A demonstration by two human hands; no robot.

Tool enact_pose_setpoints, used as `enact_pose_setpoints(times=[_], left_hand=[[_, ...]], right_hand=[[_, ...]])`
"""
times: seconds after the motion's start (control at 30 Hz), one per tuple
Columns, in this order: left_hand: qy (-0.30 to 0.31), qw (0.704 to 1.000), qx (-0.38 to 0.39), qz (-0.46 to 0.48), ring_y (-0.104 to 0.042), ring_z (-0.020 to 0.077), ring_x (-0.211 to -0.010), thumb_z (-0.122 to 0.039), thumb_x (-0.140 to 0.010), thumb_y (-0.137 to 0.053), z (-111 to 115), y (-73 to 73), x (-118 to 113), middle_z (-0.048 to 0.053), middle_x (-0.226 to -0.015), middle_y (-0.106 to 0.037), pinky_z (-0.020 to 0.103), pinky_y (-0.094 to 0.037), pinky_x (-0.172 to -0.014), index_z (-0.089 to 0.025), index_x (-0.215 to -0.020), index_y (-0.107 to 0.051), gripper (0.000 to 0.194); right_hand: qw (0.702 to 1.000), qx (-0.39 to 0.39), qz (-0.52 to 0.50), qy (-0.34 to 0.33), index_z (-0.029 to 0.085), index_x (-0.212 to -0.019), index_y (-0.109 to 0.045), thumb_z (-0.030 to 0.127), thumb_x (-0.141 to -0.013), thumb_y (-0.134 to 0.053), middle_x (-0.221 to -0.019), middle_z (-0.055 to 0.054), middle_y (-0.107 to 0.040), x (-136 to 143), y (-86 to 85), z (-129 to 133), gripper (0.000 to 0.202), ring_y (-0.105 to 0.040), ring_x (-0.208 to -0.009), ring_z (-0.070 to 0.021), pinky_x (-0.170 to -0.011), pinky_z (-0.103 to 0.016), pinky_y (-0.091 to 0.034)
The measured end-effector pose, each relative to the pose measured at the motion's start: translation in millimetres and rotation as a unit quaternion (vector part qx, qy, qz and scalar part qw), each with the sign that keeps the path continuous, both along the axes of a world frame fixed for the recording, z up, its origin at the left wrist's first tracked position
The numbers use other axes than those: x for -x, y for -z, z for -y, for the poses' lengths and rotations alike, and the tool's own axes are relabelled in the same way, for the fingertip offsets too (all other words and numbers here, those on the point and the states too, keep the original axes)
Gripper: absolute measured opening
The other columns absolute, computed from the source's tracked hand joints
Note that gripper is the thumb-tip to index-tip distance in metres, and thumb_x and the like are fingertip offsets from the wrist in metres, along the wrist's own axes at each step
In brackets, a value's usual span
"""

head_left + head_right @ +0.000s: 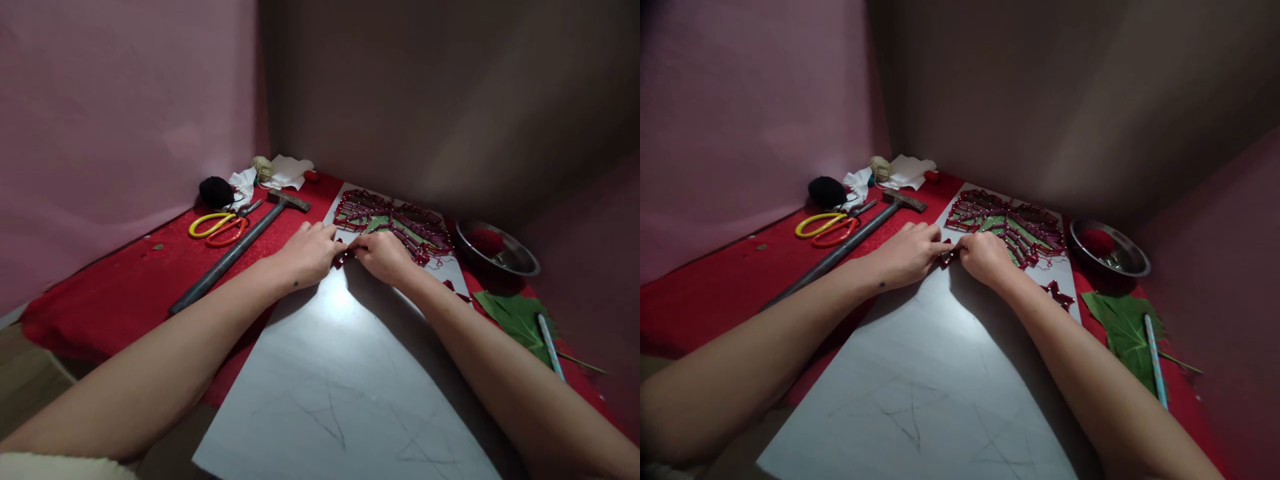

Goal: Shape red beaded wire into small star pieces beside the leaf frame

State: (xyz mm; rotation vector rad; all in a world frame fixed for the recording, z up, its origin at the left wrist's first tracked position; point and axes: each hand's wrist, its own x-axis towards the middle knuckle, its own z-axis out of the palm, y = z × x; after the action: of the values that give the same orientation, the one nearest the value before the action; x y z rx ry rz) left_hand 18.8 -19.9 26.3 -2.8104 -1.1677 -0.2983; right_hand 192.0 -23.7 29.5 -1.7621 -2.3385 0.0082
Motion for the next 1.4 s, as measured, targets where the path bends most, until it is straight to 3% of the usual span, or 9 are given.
enact_pose_setpoints(times=[0.1,0.3,0.57,0.67,0.83,1.0,1.13,1.27,1.4], left_hand=[[0.002,0.999,-0.006,-0.033,-0.048,0.0249,-0.093,-0.018,-0.087,-0.036,8.9,-3.7,-2.8,0.012,-0.104,-0.056,0.039,-0.031,-0.08,-0.02,-0.115,-0.058,0.037],[0.0,0.998,-0.008,-0.059,-0.048,0.0239,-0.091,-0.02,-0.088,-0.034,13.4,-6.3,-3.3,0.012,-0.103,-0.055,0.037,-0.032,-0.077,-0.018,-0.11,-0.059,0.034],[0.007,0.998,-0.005,-0.059,-0.049,0.0245,-0.09,-0.014,-0.084,-0.035,11.7,-4.6,-2.8,0.013,-0.103,-0.055,0.039,-0.033,-0.077,-0.017,-0.102,-0.063,0.034],[0.007,0.999,0.009,-0.053,-0.049,0.0232,-0.089,-0.012,-0.082,-0.037,10.5,-7.2,-1.4,0.012,-0.101,-0.056,0.038,-0.034,-0.078,-0.016,-0.099,-0.064,0.032],[0.022,0.998,0.051,-0.023,-0.052,0.0191,-0.086,-0.008,-0.077,-0.041,-2.8,-12.0,8.1,0.007,-0.095,-0.059,0.035,-0.036,-0.081,-0.018,-0.087,-0.067,0.029],[-0.04,0.998,0.024,0.045,-0.051,0.0197,-0.092,-0.007,-0.077,-0.04,-15.4,-2.9,11.1,0.01,-0.095,-0.057,0.03,-0.04,-0.078,-0.013,-0.099,-0.063,0.033],[-0.065,0.997,0.032,0.03,-0.05,0.0207,-0.088,-0.009,-0.079,-0.04,-18.4,6.0,8.1,0.01,-0.093,-0.057,0.031,-0.04,-0.076,-0.015,-0.1,-0.062,0.031],[-0.043,0.997,0.046,0.054,-0.047,0.0191,-0.084,-0.013,-0.081,-0.042,-20.7,10.8,7.3,0.008,-0.09,-0.055,0.029,-0.039,-0.075,-0.02,-0.105,-0.061,0.031],[-0.015,0.998,0.03,0.049,-0.045,0.0183,-0.081,-0.014,-0.082,-0.042,-22.8,14.4,8.1,0.007,-0.088,-0.054,0.029,-0.036,-0.072,-0.021,-0.096,-0.063,0.026]], right_hand=[[1.0,0.017,-0.011,0.022,0.024,-0.088,-0.071,0.02,-0.075,-0.048,-0.082,-0.004,-0.071,-0.2,-7.6,-12.3,0.027,-0.061,-0.076,-0.0167,-0.064,-0.025,-0.04],[0.993,0.009,0.112,0.042,0.021,-0.084,-0.071,0.023,-0.076,-0.05,-0.087,-0.008,-0.07,7.8,-23.3,-34.7,0.023,-0.061,-0.078,-0.0203,-0.062,-0.027,-0.041],[0.994,0.044,0.08,0.058,0.016,-0.093,-0.069,0.02,-0.071,-0.051,-0.091,-0.013,-0.069,36.6,-17.9,-57.3,0.028,-0.062,-0.079,-0.0206,-0.061,-0.026,-0.042],[0.995,0.044,0.07,0.05,0.017,-0.09,-0.069,0.021,-0.07,-0.051,-0.091,-0.012,-0.069,42.3,-15.9,-52.4,0.027,-0.062,-0.08,-0.0209,-0.062,-0.027,-0.042],[0.998,-0.002,0.048,-0.048,0.019,-0.083,-0.07,0.021,-0.075,-0.048,-0.081,-0.007,-0.07,30.0,-8.6,-30.1,0.024,-0.061,-0.076,-0.0188,-0.063,-0.026,-0.039],[0.998,-0.038,-0.034,-0.028,0.02,-0.087,-0.07,0.022,-0.08,-0.044,-0.081,-0.004,-0.07,11.9,8.2,-15.5,0.027,-0.06,-0.072,-0.0145,-0.064,-0.024,-0.039],[0.995,-0.084,0.032,-0.032,0.021,-0.092,-0.07,0.022,-0.082,-0.041,-0.089,-0.005,-0.07,11.5,15.5,-10.5,0.031,-0.06,-0.076,-0.0164,-0.064,-0.026,-0.038],[0.992,-0.09,0.082,-0.033,0.02,-0.089,-0.07,0.022,-0.081,-0.04,-0.086,-0.005,-0.068,15.9,13.7,-6.2,0.031,-0.059,-0.075,-0.0169,-0.06,-0.028,-0.034],[0.989,-0.095,0.103,-0.04,0.018,-0.084,-0.069,0.021,-0.08,-0.039,-0.085,-0.006,-0.067,16.6,10.4,-3.3,0.031,-0.058,-0.074,-0.0165,-0.058,-0.029,-0.032]])
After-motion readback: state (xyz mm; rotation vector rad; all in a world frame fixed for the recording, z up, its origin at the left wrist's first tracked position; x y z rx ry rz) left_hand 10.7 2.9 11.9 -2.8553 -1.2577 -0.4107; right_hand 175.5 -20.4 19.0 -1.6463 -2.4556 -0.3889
